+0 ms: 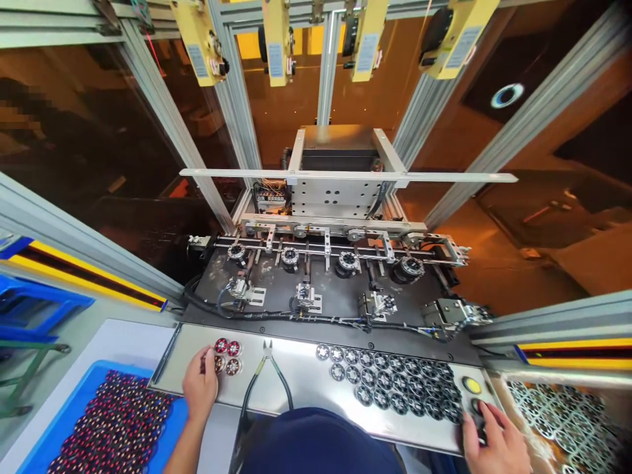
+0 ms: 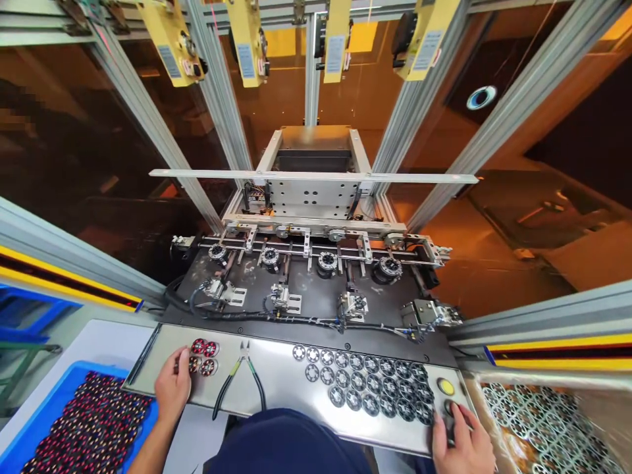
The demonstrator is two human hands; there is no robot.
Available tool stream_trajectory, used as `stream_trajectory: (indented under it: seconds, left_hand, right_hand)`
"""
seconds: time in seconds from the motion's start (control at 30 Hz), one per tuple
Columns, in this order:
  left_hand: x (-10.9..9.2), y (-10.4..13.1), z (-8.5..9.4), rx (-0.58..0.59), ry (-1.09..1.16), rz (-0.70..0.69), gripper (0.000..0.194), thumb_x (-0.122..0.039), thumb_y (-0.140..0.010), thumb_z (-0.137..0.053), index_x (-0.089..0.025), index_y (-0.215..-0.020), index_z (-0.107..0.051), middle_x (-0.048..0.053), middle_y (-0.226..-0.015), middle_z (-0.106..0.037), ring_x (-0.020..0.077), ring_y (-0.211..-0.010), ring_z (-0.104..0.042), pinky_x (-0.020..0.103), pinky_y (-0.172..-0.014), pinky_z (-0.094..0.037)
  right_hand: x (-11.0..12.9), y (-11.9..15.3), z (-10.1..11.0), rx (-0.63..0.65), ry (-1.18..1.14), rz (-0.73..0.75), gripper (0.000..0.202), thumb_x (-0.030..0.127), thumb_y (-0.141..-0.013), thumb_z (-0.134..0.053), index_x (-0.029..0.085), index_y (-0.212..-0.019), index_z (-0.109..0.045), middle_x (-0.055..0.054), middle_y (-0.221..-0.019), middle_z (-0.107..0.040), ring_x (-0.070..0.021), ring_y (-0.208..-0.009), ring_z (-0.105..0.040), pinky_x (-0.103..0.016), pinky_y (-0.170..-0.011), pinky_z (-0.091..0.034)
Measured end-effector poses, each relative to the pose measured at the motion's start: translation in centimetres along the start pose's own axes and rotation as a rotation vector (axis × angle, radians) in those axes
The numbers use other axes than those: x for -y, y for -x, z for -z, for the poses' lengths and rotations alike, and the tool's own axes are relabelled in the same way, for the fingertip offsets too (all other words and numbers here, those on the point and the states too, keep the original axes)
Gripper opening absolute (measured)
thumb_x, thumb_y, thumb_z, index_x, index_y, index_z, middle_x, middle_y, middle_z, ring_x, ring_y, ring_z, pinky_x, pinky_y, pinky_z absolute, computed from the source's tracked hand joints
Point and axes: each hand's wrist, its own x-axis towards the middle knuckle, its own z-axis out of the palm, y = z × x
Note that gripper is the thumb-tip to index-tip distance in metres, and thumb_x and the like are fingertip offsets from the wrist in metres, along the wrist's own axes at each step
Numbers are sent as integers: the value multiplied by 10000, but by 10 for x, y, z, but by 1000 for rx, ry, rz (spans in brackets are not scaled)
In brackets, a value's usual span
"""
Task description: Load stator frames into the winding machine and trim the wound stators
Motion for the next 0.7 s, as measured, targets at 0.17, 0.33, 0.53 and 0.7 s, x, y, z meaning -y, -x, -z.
stream_trajectory:
  seconds: [0.17,0.33,0.53,0.7]
  left_hand:
    - [4,1,-2,7,7,-2,432,-505,-886,-443,-182,-1037,-686,120,-1081,-736,270,-1051,-663,394,-965,-488]
    - [4,1,-2,10,14,8,448,-510,-888,-443,-168,-1052,-683,132,-1095,-731,279,-1062,-656,407,-971,-481]
    - [4,2,-1,8,27,3,428,-497,-901,-457,-165,-1055,-681,124,-1076,-734,255,-1015,-672,397,-931,-502]
    - [5,2,-3,-11,37,-22,421,-508,-935,-478,-152,-1057,-667,106,-1062,-720,230,-1012,-664,444,-935,-499]
  right_hand:
    - [-3,0,-2,-15,15,28,543,464,-890,-427,31,-1146,-633,-246,-1104,-612,-398,-958,-614,-495,-793,-507]
    - [-5,-1,-1,-13,10,55,540,446,-884,-436,21,-1161,-623,-249,-1086,-612,-406,-980,-610,-517,-836,-516]
    - [-8,3,-5,-9,4,33,565,457,-875,-442,13,-1172,-629,-257,-1097,-615,-420,-979,-612,-529,-847,-512]
    - [-11,3,-8,2,-1,-4,586,476,-855,-444,18,-1162,-644,-244,-1089,-624,-422,-959,-629,-520,-821,-515]
